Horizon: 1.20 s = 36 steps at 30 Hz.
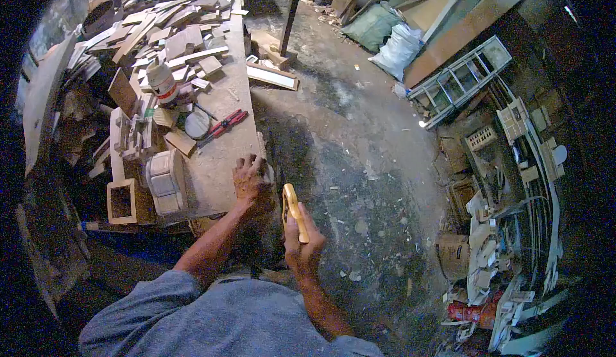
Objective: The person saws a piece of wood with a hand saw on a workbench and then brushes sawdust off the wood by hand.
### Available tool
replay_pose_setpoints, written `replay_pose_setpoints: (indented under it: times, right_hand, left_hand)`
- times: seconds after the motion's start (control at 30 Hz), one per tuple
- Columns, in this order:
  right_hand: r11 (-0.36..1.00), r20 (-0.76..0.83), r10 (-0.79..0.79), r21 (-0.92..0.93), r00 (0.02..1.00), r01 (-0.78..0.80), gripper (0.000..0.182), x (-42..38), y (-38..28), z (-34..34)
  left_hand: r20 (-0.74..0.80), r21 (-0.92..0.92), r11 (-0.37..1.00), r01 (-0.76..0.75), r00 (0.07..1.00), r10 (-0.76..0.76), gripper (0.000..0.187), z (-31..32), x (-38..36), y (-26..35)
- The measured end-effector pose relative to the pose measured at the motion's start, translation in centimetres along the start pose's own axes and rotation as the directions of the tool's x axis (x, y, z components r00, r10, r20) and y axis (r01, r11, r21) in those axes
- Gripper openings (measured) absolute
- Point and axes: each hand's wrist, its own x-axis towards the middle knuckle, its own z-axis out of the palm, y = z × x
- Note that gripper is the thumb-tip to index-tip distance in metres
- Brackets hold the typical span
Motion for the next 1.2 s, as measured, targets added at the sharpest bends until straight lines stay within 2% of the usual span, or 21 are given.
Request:
replay_pose_setpoints:
  times: [0.07, 0.13, 0.2, 0.4, 0.57, 0.67, 0.73, 0.97, 1.07, 1.17, 1.2]
  right_hand:
    - [0.991, -0.006, -0.133, -0.026, 0.991, 0.133, 0.049, 1.3, 0.8, 0.6]
    - [0.942, -0.006, -0.324, -0.098, 0.946, 0.322, 0.048, 4.4, 2.3, 2.0]
    - [0.964, 0.043, -0.254, -0.07, 0.966, 0.256, 0.045, 4.4, 2.3, 1.2]
    - [0.996, 0.143, -0.03, 0.086, 0.989, 0.017, 0.044, 4.9, -1.1, 1.0]
    - [0.993, 0.148, -0.071, 0.102, 0.986, 0.056, 0.043, 5.6, -0.6, 1.1]
    - [0.995, 0.144, -0.087, 0.062, 0.986, 0.079, 0.043, 5.4, 0.4, 1.2]
    - [0.991, 0.158, -0.129, 0.049, 0.979, 0.123, 0.043, 6.1, 0.4, 1.6]
    - [0.992, 0.164, -0.084, 0.108, 0.983, 0.066, 0.04, 5.2, -0.4, 0.8]
    - [0.99, 0.153, -0.14, 0.038, 0.978, 0.136, 0.04, 6.8, -0.6, 2.5]
    - [0.993, 0.138, -0.117, 0.049, 0.984, 0.111, 0.04, 7.5, 1.2, 2.2]
    - [0.991, 0.158, -0.093, 0.11, 0.983, 0.076, 0.04, 6.6, 0.8, 0.7]
  left_hand:
    - [-0.003, 0.039, 0.999, -0.012, 1.0, 0.012, 0.046, 0.0, -0.1, 0.4]
    - [0.022, -0.018, 1.0, 0.006, 1.0, -0.006, 0.032, -1.4, 1.9, 0.7]
    - [0.083, -0.043, 0.998, 0.036, 0.996, -0.033, 0.027, -2.6, -0.3, 1.4]
    - [0.043, -0.042, 0.999, 0.019, 0.999, -0.017, 0.029, -2.6, 0.4, 1.3]
    - [0.01, -0.062, 0.996, 0.071, 0.997, -0.07, 0.026, -3.6, 0.2, 1.4]
    - [0.014, -0.056, 0.998, 0.031, 0.999, -0.03, 0.023, -2.6, 0.2, 0.3]
    - [-0.014, -0.032, 0.998, 0.045, 0.999, -0.045, 0.03, -2.1, 0.3, 0.3]
    - [0.013, -0.002, 0.999, 0.044, 0.999, -0.044, 0.029, -0.7, 0.3, -0.1]
    - [0.06, 0.017, 0.999, 0.051, 0.997, -0.052, 0.029, -1.2, 0.5, 0.2]
    - [0.032, 0.017, 0.998, 0.068, 0.997, -0.069, 0.029, -1.4, 0.4, 0.7]
    - [0.04, 0.005, 0.998, 0.069, 0.997, -0.069, 0.029, -1.8, 1.0, 0.9]
